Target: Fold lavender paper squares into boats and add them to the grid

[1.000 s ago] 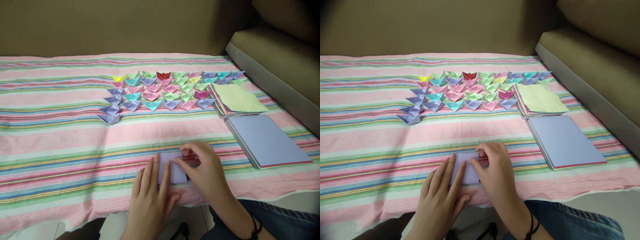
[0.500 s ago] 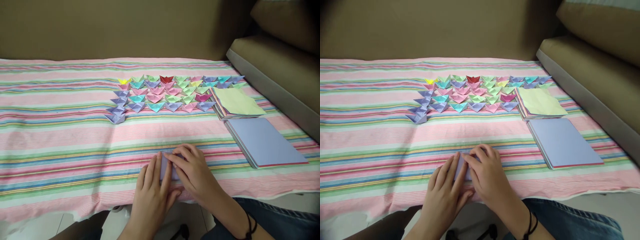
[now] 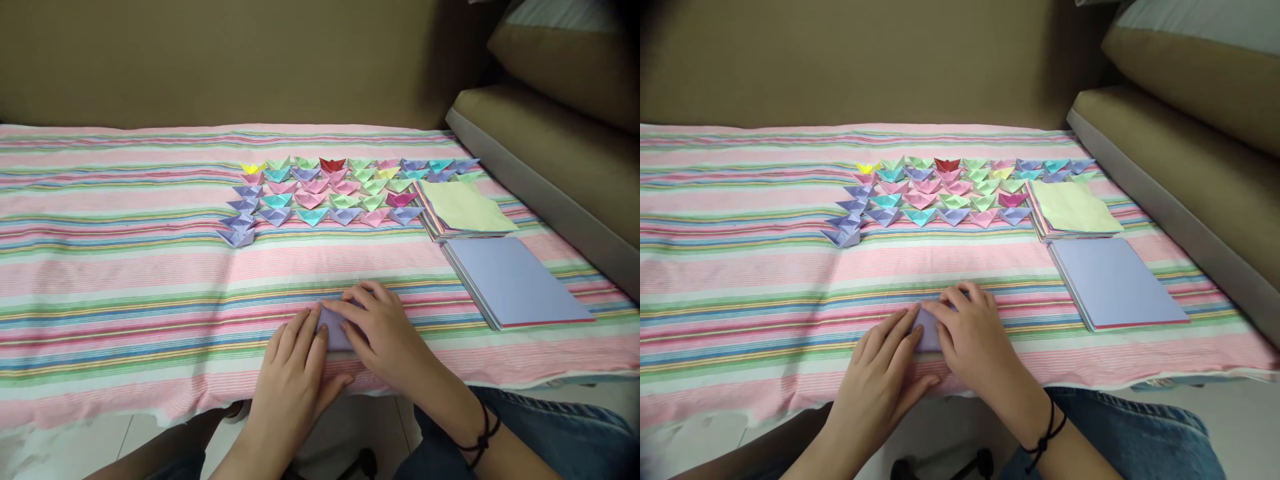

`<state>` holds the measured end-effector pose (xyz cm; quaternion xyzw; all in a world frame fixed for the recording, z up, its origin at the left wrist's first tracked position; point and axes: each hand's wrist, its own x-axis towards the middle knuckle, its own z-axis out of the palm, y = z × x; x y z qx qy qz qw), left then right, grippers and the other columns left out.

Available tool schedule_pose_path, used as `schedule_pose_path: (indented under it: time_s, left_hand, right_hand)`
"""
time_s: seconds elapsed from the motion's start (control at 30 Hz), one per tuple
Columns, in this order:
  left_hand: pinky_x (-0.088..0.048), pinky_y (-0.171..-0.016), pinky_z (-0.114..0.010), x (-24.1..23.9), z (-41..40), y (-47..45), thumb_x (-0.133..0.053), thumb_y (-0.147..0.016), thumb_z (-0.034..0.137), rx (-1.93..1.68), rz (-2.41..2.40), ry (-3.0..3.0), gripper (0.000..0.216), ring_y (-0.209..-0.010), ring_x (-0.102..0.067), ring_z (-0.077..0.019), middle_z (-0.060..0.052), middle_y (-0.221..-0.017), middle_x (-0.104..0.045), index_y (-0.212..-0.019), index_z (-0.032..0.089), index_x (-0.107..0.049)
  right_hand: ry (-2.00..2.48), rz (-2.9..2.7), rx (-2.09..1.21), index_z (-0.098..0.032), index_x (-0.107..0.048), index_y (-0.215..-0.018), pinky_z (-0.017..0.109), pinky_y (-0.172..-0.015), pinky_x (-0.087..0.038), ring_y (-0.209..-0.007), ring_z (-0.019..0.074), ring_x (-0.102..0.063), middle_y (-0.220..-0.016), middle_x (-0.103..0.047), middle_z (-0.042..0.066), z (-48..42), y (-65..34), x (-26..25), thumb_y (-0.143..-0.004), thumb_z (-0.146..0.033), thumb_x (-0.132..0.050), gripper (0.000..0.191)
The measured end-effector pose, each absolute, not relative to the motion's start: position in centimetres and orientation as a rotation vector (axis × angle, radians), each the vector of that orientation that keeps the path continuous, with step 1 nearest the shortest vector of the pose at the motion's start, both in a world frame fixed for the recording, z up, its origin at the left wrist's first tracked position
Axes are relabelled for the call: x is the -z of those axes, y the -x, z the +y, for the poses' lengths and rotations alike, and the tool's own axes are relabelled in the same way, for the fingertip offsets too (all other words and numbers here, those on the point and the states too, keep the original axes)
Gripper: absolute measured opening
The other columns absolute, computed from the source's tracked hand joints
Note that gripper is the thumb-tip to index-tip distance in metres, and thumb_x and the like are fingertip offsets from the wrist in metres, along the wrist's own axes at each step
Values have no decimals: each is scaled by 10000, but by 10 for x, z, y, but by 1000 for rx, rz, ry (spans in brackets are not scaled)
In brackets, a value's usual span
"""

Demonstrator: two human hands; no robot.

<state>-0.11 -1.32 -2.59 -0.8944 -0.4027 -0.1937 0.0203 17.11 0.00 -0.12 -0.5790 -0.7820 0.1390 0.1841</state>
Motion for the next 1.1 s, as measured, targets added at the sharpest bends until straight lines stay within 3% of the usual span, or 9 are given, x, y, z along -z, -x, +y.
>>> schedule_pose_path:
  time_s: [0.17,0.53,0.87,1.1]
  left_hand:
    - [-391,-907,-442,26,-8,4,-529,-829,447,626,-1293,2777,532,-1134,-481,-307,-156,-1254,-568,-1209,75,-537]
    - [-396,-910,-458,23,-7,3,-511,-827,496,617,-1280,2797,593,-1115,-487,-312,-159,-1228,-581,-1233,65,-522]
    - [-451,-861,-441,14,-15,15,-558,-835,361,677,-1046,2834,365,-1038,-548,-291,-147,-1093,-640,-1081,95,-606]
    - [-438,-894,-428,17,-20,20,-580,-830,332,618,-945,2787,356,-1023,-567,-280,-129,-1081,-657,-1068,70,-618]
  right_hand:
    - [1625,-2221,-382,-287,-595,-1181,418,-839,-380,-1006,251,-443,-1042,-607,66,0,-171,2,-849,-134,-475,384]
    - [1633,-2299,-298,-317,-561,-1216,421,-831,-341,-1006,260,-423,-1047,-595,66,0,-168,2,-871,-142,-452,401]
    - [1645,-2320,-259,-302,-588,-1183,378,-757,-330,-963,243,-423,-994,-606,62,1,-168,-1,-879,-161,-466,357]
    - [1633,-2318,-272,-324,-567,-1215,382,-789,-336,-979,238,-422,-967,-598,51,1,-170,-1,-884,-155,-453,388]
